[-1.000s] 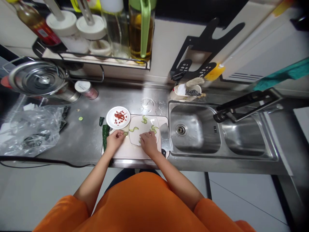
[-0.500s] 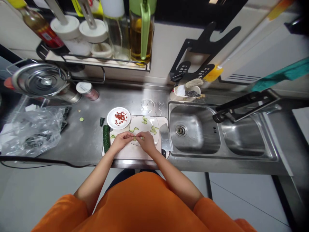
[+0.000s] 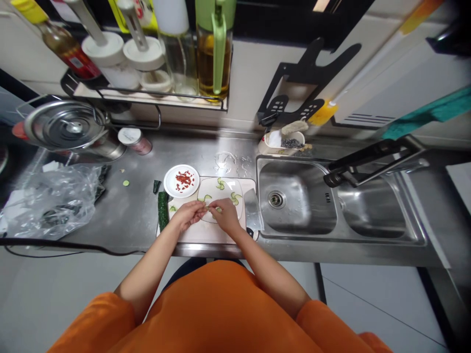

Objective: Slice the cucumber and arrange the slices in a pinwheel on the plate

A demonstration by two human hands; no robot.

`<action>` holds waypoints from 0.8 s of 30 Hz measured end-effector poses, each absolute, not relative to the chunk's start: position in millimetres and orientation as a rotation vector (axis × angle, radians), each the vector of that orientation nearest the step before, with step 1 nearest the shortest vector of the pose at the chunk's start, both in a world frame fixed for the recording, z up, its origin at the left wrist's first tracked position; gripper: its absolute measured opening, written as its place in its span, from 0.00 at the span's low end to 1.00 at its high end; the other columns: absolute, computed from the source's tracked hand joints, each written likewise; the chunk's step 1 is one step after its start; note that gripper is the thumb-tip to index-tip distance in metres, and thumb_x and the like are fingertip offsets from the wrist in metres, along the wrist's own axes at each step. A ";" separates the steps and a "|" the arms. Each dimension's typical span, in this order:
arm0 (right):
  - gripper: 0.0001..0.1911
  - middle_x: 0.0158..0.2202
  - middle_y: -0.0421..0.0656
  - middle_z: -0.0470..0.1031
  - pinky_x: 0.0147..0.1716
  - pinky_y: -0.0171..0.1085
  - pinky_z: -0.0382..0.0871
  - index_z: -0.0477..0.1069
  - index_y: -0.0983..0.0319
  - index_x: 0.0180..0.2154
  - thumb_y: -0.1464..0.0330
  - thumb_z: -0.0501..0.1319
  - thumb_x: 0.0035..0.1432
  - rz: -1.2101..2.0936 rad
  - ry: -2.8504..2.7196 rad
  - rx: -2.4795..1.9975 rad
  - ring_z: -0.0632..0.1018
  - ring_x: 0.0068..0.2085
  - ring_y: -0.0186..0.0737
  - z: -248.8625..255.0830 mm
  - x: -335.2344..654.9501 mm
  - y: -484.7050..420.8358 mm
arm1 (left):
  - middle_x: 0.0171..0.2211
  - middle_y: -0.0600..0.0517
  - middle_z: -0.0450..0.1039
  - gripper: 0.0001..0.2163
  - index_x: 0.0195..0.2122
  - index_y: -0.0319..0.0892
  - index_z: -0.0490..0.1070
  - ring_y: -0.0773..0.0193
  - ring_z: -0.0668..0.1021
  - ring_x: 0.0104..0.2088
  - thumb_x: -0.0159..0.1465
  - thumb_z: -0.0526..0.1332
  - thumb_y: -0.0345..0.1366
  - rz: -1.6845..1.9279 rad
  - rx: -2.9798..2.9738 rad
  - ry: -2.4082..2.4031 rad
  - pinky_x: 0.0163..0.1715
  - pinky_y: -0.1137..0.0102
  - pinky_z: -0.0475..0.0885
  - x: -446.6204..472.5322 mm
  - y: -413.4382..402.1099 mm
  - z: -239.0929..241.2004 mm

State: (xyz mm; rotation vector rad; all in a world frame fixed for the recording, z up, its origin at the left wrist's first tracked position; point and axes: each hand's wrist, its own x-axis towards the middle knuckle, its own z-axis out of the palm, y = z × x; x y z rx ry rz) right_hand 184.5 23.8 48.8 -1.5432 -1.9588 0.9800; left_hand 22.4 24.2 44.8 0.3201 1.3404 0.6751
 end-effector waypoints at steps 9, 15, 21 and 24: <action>0.08 0.26 0.37 0.75 0.33 0.33 0.63 0.75 0.59 0.29 0.66 0.58 0.53 1.245 -1.680 -1.660 0.73 0.30 0.35 30.2 176.2 27.7 | 0.21 0.53 0.72 0.20 0.36 0.37 0.75 0.72 0.71 0.21 0.41 0.70 0.36 0.661 0.543 1.484 0.18 0.79 0.59 8.0 43.5 37.0; 0.09 0.23 0.37 0.73 0.30 0.32 0.62 0.74 0.60 0.26 0.64 0.58 0.50 1.394 -1.524 -1.652 0.72 0.28 0.35 24.8 170.7 36.0 | 0.21 0.51 0.74 0.17 0.35 0.35 0.77 0.70 0.71 0.22 0.41 0.69 0.33 0.562 0.601 1.456 0.18 0.77 0.58 1.3 56.1 39.6; 0.08 0.23 0.37 0.73 0.28 0.31 0.61 0.74 0.61 0.25 0.66 0.57 0.49 1.439 -1.540 -1.659 0.71 0.27 0.34 21.6 171.0 43.9 | 0.26 0.50 0.76 0.15 0.35 0.37 0.76 0.69 0.73 0.24 0.45 0.67 0.35 0.642 0.808 1.514 0.24 0.74 0.65 3.9 59.0 33.6; 0.09 0.23 0.37 0.73 0.27 0.30 0.61 0.74 0.61 0.24 0.67 0.56 0.50 1.442 -1.646 -1.770 0.72 0.26 0.33 18.4 170.0 50.7 | 0.29 0.50 0.77 0.12 0.36 0.39 0.76 0.66 0.75 0.28 0.50 0.64 0.36 0.671 1.108 1.608 0.30 0.71 0.69 5.9 58.3 27.1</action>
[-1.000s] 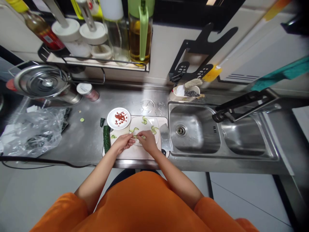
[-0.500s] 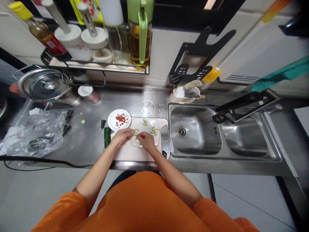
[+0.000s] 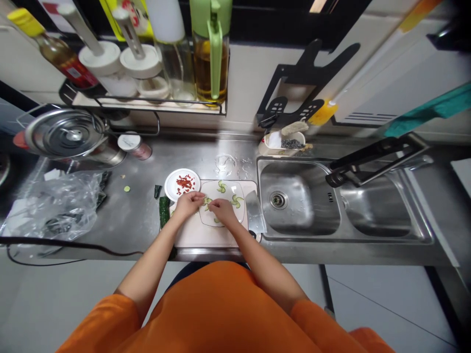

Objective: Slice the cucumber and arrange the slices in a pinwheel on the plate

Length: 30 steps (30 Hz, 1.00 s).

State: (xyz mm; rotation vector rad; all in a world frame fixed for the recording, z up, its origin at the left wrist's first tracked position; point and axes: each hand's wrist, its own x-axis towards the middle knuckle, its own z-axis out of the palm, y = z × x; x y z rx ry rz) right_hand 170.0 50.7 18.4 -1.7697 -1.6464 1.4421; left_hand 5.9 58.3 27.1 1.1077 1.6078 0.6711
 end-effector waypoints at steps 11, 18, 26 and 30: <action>0.08 0.21 0.42 0.74 0.27 0.31 0.58 0.75 0.63 0.24 0.70 0.58 0.49 1.375 -1.765 -2.077 0.72 0.27 0.35 9.7 153.7 71.1 | 0.34 0.48 0.75 0.11 0.42 0.42 0.73 0.58 0.74 0.39 0.60 0.55 0.30 0.490 1.985 1.656 0.43 0.63 0.68 6.4 62.4 10.9; 0.07 0.27 0.44 0.76 0.28 0.31 0.58 0.75 0.64 0.28 0.70 0.58 0.52 1.315 -1.819 -2.152 0.74 0.31 0.37 9.6 148.9 72.1 | 0.32 0.47 0.74 0.11 0.42 0.42 0.73 0.56 0.72 0.38 0.61 0.54 0.32 0.387 2.062 1.665 0.41 0.62 0.68 7.2 65.2 9.1; 0.08 0.33 0.45 0.77 0.30 0.33 0.58 0.74 0.64 0.32 0.71 0.56 0.55 1.222 -1.879 -2.177 0.75 0.36 0.41 15.1 146.1 68.1 | 0.31 0.46 0.73 0.11 0.42 0.42 0.73 0.56 0.71 0.38 0.61 0.54 0.32 0.341 2.081 1.700 0.40 0.63 0.67 5.6 67.0 5.6; 0.07 0.34 0.46 0.76 0.30 0.33 0.58 0.72 0.63 0.35 0.69 0.56 0.58 1.188 -1.889 -2.209 0.74 0.36 0.40 19.5 144.6 63.6 | 0.32 0.46 0.73 0.10 0.40 0.42 0.73 0.55 0.71 0.37 0.60 0.54 0.32 0.312 2.103 1.713 0.39 0.63 0.65 5.7 67.9 7.1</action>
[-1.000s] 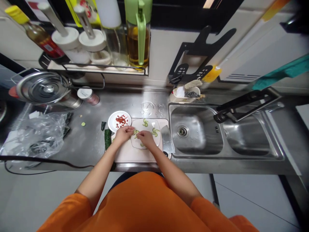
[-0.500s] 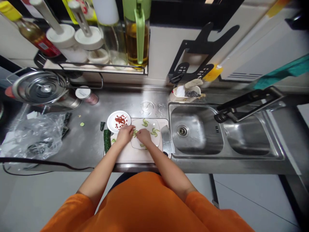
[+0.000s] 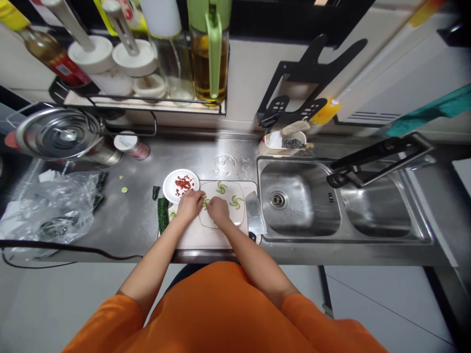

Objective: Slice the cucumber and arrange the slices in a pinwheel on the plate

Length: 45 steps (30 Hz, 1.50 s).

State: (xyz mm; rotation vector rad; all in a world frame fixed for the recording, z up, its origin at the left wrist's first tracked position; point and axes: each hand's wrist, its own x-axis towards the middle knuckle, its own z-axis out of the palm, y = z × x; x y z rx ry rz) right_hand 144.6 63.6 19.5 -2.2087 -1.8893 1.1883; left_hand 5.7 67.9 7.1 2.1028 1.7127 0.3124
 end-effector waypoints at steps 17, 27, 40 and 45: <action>0.11 0.36 0.48 0.75 0.30 0.34 0.59 0.70 0.64 0.40 0.69 0.51 0.62 1.009 -2.127 -2.131 0.74 0.37 0.41 16.6 139.2 51.2 | 0.31 0.45 0.70 0.10 0.32 0.42 0.76 0.57 0.69 0.37 0.61 0.54 0.33 0.338 2.236 1.657 0.39 0.62 0.64 4.2 65.8 10.4; 0.10 0.31 0.42 0.75 0.29 0.32 0.56 0.72 0.62 0.35 0.69 0.52 0.60 1.088 -2.011 -2.007 0.72 0.33 0.36 31.8 169.8 45.5 | 0.33 0.47 0.74 0.10 0.35 0.43 0.77 0.58 0.72 0.38 0.61 0.56 0.36 0.608 2.076 1.688 0.43 0.61 0.66 -5.3 56.7 5.6; 0.16 0.36 0.49 0.71 0.44 0.38 0.61 0.73 0.65 0.41 0.71 0.48 0.60 0.502 -1.973 -1.987 0.68 0.40 0.43 11.6 266.4 -11.6 | 0.38 0.48 0.74 0.10 0.40 0.44 0.75 0.58 0.72 0.41 0.61 0.55 0.34 0.647 2.028 1.751 0.45 0.61 0.67 -6.5 17.2 19.5; 0.21 0.43 0.52 0.67 0.42 0.41 0.61 0.67 0.66 0.53 0.72 0.47 0.61 0.292 -2.087 -2.041 0.64 0.42 0.45 -1.9 275.5 -27.6 | 0.42 0.46 0.71 0.13 0.46 0.44 0.73 0.57 0.70 0.44 0.63 0.53 0.34 0.595 2.143 1.696 0.45 0.62 0.66 0.3 17.1 17.8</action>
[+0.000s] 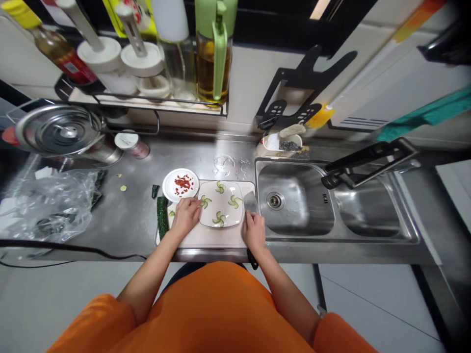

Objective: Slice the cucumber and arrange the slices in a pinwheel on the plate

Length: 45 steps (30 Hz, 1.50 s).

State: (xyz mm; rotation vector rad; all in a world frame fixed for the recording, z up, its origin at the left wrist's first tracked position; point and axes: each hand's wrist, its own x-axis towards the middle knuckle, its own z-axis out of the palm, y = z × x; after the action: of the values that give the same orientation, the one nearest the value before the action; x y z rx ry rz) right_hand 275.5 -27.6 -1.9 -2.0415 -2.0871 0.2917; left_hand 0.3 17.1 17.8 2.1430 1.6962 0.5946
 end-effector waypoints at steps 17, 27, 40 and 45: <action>0.22 0.45 0.52 0.65 0.43 0.40 0.59 0.65 0.64 0.55 0.73 0.48 0.60 0.297 -2.137 -2.111 0.64 0.43 0.45 -4.3 270.8 -28.0 | 0.42 0.46 0.69 0.13 0.45 0.47 0.74 0.55 0.67 0.42 0.63 0.54 0.35 0.383 2.234 1.689 0.41 0.61 0.64 8.4 19.1 3.7; 0.21 0.44 0.53 0.66 0.42 0.41 0.61 0.65 0.66 0.54 0.73 0.47 0.61 0.246 -2.152 -2.109 0.63 0.43 0.46 -2.6 270.0 -28.2 | 0.40 0.46 0.71 0.12 0.43 0.47 0.75 0.57 0.69 0.42 0.63 0.54 0.37 0.501 2.188 1.675 0.43 0.60 0.65 9.2 19.4 5.0; 0.19 0.44 0.53 0.67 0.43 0.42 0.62 0.69 0.66 0.51 0.72 0.49 0.61 0.279 -2.076 -2.064 0.63 0.44 0.48 11.3 273.4 -24.1 | 0.36 0.42 0.75 0.15 0.38 0.39 0.76 0.53 0.72 0.40 0.62 0.52 0.39 0.596 1.683 2.355 0.44 0.59 0.63 -36.1 38.9 4.7; 0.19 0.44 0.52 0.67 0.44 0.41 0.61 0.70 0.66 0.50 0.70 0.49 0.61 0.294 -2.070 -2.029 0.63 0.44 0.47 15.5 271.4 -20.8 | 0.35 0.41 0.74 0.17 0.38 0.40 0.77 0.53 0.70 0.39 0.62 0.51 0.42 0.525 1.583 2.457 0.43 0.59 0.62 -42.7 51.2 0.9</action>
State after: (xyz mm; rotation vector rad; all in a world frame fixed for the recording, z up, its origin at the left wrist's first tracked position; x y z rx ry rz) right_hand 271.4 -20.8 15.5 -2.0295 -2.0704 0.2938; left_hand -42.7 51.2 0.9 1.5834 2.4566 0.5247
